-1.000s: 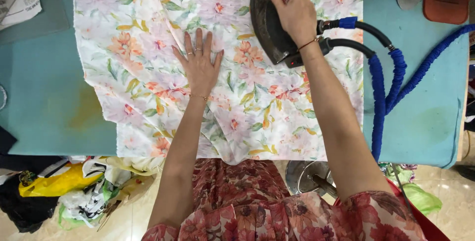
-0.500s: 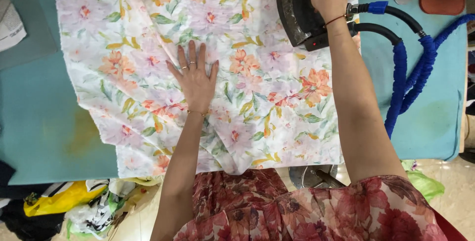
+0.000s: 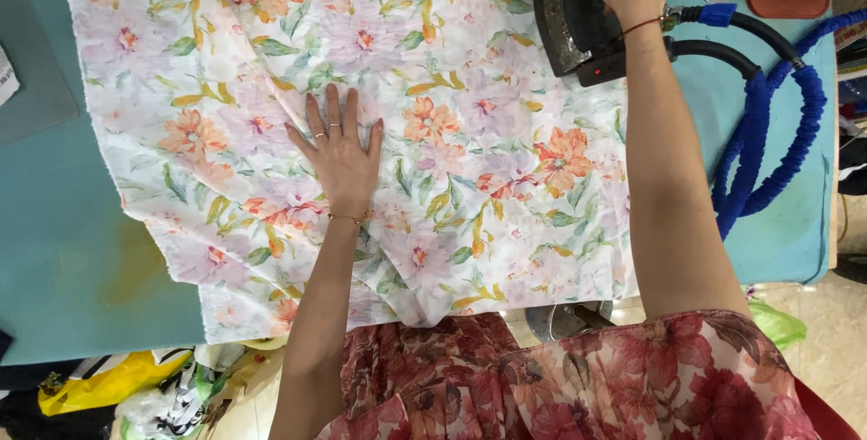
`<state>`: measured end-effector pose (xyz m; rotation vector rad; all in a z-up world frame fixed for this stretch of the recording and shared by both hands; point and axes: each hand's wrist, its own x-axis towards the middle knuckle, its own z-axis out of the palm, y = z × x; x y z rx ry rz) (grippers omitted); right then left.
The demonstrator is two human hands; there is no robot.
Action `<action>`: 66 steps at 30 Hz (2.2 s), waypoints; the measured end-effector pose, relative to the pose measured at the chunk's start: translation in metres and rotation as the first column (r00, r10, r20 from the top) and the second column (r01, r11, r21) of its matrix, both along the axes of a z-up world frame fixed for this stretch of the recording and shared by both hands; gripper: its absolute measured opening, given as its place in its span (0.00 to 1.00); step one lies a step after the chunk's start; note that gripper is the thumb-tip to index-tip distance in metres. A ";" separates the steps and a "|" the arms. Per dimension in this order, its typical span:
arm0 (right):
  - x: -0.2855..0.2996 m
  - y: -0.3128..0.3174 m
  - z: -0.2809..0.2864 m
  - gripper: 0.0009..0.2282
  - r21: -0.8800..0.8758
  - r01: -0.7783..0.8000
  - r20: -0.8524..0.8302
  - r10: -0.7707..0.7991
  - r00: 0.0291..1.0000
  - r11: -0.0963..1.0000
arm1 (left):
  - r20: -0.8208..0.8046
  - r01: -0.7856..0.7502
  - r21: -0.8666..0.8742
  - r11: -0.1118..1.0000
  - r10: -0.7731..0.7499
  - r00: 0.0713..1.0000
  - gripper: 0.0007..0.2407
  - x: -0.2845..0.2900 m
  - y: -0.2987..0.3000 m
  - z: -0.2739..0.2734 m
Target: Ironing a piece of floral-patterned fabric on an ironing board.
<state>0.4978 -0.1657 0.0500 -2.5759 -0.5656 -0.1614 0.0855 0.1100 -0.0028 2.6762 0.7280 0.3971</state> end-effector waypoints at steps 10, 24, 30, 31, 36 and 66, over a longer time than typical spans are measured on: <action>0.042 -0.047 -0.053 0.21 -0.167 -0.104 0.201 0.137 0.970 0.980 | 0.008 0.006 -0.015 1.000 -0.006 1.000 0.25 0.001 0.002 0.000; -0.103 0.004 0.010 0.28 -0.088 0.048 0.172 -0.033 0.985 0.995 | 0.051 0.017 0.006 1.000 -0.017 0.999 0.24 -0.001 0.002 -0.008; -0.185 0.023 0.046 0.28 -0.087 -0.004 -0.020 0.003 1.000 0.996 | 0.059 0.015 0.015 1.000 -0.016 0.998 0.25 0.001 0.003 -0.011; -0.195 0.023 0.047 0.28 -0.087 0.000 -0.021 -0.001 1.000 0.996 | 0.058 0.019 0.015 1.000 -0.020 0.998 0.25 0.000 0.004 -0.012; -0.248 0.024 0.060 0.27 -0.127 -0.124 -0.069 0.116 0.991 0.984 | 0.060 0.018 0.001 1.000 -0.018 0.998 0.24 0.001 0.005 -0.014; -0.270 -0.118 0.064 0.26 -0.157 0.079 -0.049 -0.087 0.995 0.984 | 0.038 0.045 -0.018 0.999 -0.044 0.998 0.22 0.001 0.008 -0.025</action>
